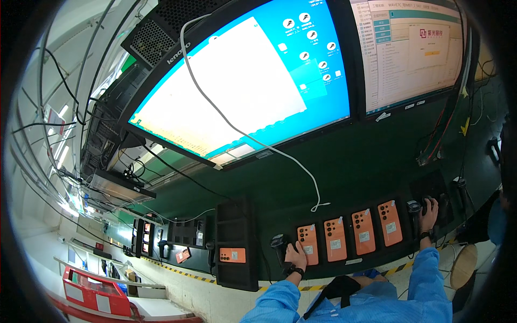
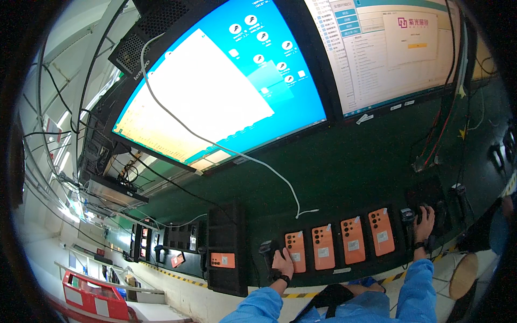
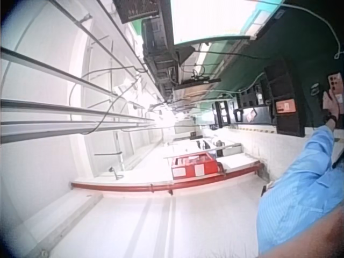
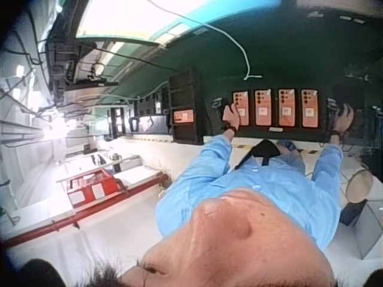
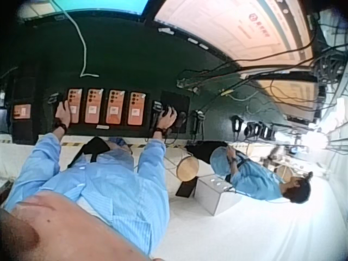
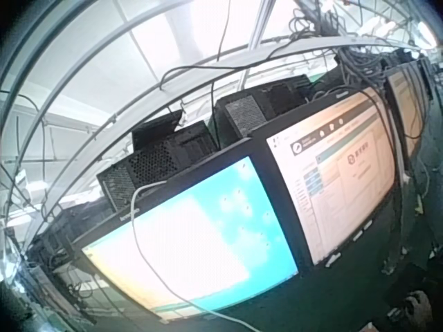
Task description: Scanning barcodes on smartphones and checking results on a monitor in a production environment.
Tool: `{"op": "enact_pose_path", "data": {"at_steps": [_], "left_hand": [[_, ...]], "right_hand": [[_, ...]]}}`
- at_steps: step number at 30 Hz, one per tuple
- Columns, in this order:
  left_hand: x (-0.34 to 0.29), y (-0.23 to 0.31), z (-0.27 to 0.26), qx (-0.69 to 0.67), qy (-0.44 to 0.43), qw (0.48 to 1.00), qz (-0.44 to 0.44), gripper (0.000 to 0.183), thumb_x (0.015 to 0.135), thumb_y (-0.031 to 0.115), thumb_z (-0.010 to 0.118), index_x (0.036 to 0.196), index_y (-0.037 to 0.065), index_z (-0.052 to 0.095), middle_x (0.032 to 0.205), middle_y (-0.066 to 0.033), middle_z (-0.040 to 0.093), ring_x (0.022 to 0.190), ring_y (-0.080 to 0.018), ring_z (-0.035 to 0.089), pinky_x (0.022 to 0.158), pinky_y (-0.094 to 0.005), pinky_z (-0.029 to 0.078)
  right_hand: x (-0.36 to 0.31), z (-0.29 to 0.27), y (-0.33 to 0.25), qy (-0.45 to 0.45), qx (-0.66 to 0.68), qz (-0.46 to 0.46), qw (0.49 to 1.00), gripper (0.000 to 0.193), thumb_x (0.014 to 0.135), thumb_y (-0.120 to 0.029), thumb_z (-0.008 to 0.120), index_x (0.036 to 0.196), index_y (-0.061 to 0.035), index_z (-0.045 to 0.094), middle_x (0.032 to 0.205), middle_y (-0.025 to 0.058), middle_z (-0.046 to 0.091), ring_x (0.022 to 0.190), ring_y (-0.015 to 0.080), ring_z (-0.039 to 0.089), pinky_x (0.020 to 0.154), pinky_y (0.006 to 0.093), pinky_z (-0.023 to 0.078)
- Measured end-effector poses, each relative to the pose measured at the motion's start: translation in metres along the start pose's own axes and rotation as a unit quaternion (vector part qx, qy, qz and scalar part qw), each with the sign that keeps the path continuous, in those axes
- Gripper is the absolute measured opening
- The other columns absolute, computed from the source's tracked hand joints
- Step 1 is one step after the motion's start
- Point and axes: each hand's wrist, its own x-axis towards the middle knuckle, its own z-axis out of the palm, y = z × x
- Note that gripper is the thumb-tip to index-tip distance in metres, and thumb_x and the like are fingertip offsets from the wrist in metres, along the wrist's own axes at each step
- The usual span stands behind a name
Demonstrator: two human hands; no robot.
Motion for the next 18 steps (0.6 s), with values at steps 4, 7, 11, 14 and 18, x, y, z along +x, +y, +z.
{"op": "enact_pose_path", "data": {"at_steps": [4,7,11,14,18], "left_hand": [[0.0001,-0.0008,0.0015,0.002,-0.001,1.0,-0.007,0.055,0.097,0.045,0.031,0.117,-0.004,0.046,0.116,-0.028,0.055,0.1,-0.041,0.057,0.08,-0.0462,0.05],[-0.0009,0.0005,0.0008,-0.014,0.037,0.999,0.004,0.052,0.097,0.046,0.031,0.109,-0.001,0.048,0.107,-0.027,0.057,0.093,-0.0434,0.057,0.077,-0.0504,0.048],[-0.0028,0.0029,-0.0028,-0.014,0.018,1.0,-0.008,0.054,0.096,0.047,0.03,0.112,-0.001,0.048,0.109,-0.0269,0.057,0.094,-0.0433,0.057,0.077,-0.0497,0.049],[-0.0038,0.0049,-0.0053,-0.016,0.017,1.0,-0.006,0.054,0.096,0.047,0.029,0.113,-0.002,0.048,0.11,-0.0271,0.057,0.095,-0.0433,0.057,0.078,-0.0494,0.048],[-0.004,0.0065,-0.0075,-0.02,0.004,1.0,-0.005,0.054,0.096,0.047,0.03,0.113,-0.002,0.048,0.11,-0.0276,0.057,0.096,-0.0435,0.057,0.08,-0.0495,0.048]], "right_hand": [[0.0001,0.0009,0.0011,-0.005,0.011,-0.003,1.0,0.049,0.069,0.002,0.066,0.115,-0.0111,0.055,0.127,0.0153,0.046,0.119,0.0358,0.045,0.1,0.0434,0.038],[0.0007,0.0006,-0.0003,-0.017,0.02,0.006,1.0,0.047,0.072,0.001,0.065,0.116,-0.0109,0.054,0.128,0.015,0.046,0.12,0.0356,0.044,0.101,0.0433,0.038],[0.0015,-0.0012,-0.0042,-0.003,0.015,0.007,1.0,0.045,0.078,-0.002,0.062,0.12,-0.0111,0.052,0.129,0.0154,0.045,0.121,0.0352,0.044,0.102,0.0426,0.038],[0.002,-0.0025,-0.0065,-0.008,0.02,0.012,1.0,0.044,0.08,-0.004,0.061,0.122,-0.0113,0.051,0.129,0.0157,0.045,0.121,0.035,0.044,0.102,0.042,0.037],[0.0031,-0.0045,-0.0081,-0.011,0.008,0.025,1.0,0.041,0.081,-0.004,0.06,0.121,-0.01,0.052,0.129,0.0162,0.046,0.12,0.0353,0.044,0.102,0.0417,0.037]]}}
